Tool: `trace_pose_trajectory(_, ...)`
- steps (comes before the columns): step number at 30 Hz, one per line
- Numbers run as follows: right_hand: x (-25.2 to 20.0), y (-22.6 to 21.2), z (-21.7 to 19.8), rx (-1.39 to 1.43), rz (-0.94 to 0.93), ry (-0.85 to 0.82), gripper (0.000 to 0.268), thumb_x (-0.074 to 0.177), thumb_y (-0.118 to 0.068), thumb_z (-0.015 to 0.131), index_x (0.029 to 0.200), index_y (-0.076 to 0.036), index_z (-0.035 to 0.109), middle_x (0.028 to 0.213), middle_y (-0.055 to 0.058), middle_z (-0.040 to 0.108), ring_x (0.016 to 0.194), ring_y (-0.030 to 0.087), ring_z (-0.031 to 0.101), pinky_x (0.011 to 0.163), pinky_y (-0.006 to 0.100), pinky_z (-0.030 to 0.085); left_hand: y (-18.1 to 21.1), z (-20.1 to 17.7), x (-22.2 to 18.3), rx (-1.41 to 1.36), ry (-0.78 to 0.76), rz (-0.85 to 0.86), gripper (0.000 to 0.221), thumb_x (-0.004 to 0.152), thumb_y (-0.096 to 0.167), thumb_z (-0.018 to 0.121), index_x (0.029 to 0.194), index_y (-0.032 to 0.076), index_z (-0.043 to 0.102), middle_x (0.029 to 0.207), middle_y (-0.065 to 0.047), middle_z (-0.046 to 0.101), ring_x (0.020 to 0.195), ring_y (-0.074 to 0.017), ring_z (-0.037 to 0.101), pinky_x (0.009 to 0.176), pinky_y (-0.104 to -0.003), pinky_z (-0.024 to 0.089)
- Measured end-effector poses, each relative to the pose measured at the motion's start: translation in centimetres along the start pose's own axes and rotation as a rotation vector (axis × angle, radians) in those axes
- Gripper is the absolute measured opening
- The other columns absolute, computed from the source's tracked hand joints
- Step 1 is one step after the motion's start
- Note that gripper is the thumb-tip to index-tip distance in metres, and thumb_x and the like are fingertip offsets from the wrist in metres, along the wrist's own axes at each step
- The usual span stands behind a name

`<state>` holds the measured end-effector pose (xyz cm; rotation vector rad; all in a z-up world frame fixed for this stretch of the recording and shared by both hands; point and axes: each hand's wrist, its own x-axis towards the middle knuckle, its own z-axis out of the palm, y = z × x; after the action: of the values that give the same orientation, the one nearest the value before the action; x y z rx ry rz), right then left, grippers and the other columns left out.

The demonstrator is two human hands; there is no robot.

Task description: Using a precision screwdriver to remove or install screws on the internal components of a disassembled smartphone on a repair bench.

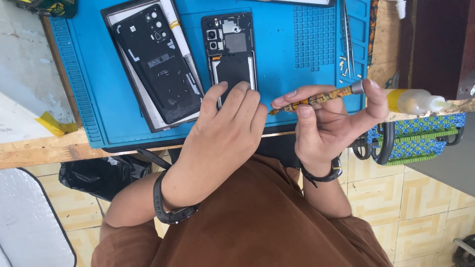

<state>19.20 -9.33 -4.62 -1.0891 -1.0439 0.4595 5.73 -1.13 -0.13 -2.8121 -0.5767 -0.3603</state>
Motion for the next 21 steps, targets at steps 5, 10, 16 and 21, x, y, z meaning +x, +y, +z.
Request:
trace_pose_trajectory(5, -0.1, 0.2, -0.1, 0.006, 0.011, 0.01, 0.054, 0.101, 0.006, 0.044, 0.138, -0.026, 0.021, 0.09, 0.034, 0.053, 0.071, 0.042, 0.06, 0.071, 0.051, 0.06, 0.2, 0.4, -0.6, 0.017, 0.04, -0.019, 0.014, 0.098, 0.015, 0.053, 0.086, 0.022, 0.053, 0.093, 0.004, 0.056, 0.102, -0.011, 0.057, 0.093, -0.029, 0.039)
trace_pose_trajectory(10, 0.0, -0.3, 0.3, 0.001, 0.029, 0.007, 0.054, 0.102, 0.007, 0.043, 0.138, -0.027, 0.021, 0.091, 0.034, 0.052, 0.07, 0.043, 0.058, 0.072, 0.055, 0.06, -0.7, 0.0, -2.2, -0.241, 0.199, -0.14, 0.01, 0.098, 0.01, 0.054, 0.094, 0.018, 0.055, 0.098, 0.0, 0.061, 0.103, -0.0157, 0.064, 0.093, -0.033, 0.032)
trace_pose_trajectory(16, 0.3, -0.4, 2.3, -0.005, -0.098, -0.195, 0.058, 0.092, 0.017, 0.041, 0.131, -0.02, 0.02, 0.087, 0.032, 0.053, 0.069, 0.039, 0.061, 0.067, 0.047, 0.062, -3.6, -1.8, -5.5, -0.211, 0.018, -0.553, 0.012, 0.103, 0.004, 0.063, 0.095, 0.009, 0.054, 0.106, -0.008, 0.053, 0.113, -0.033, 0.056, 0.098, -0.047, 0.026)
trace_pose_trajectory(21, 0.2, 0.2, 3.4, -0.097, -0.188, -0.228, 0.054, 0.09, 0.016, 0.045, 0.127, -0.016, 0.022, 0.087, 0.021, 0.042, 0.074, 0.036, 0.063, 0.065, 0.046, 0.064, -4.0, -1.1, -6.5, -0.16, -0.029, -0.578, 0.013, 0.101, 0.004, 0.064, 0.098, 0.014, 0.055, 0.107, -0.006, 0.053, 0.115, -0.029, 0.054, 0.098, -0.048, 0.026)
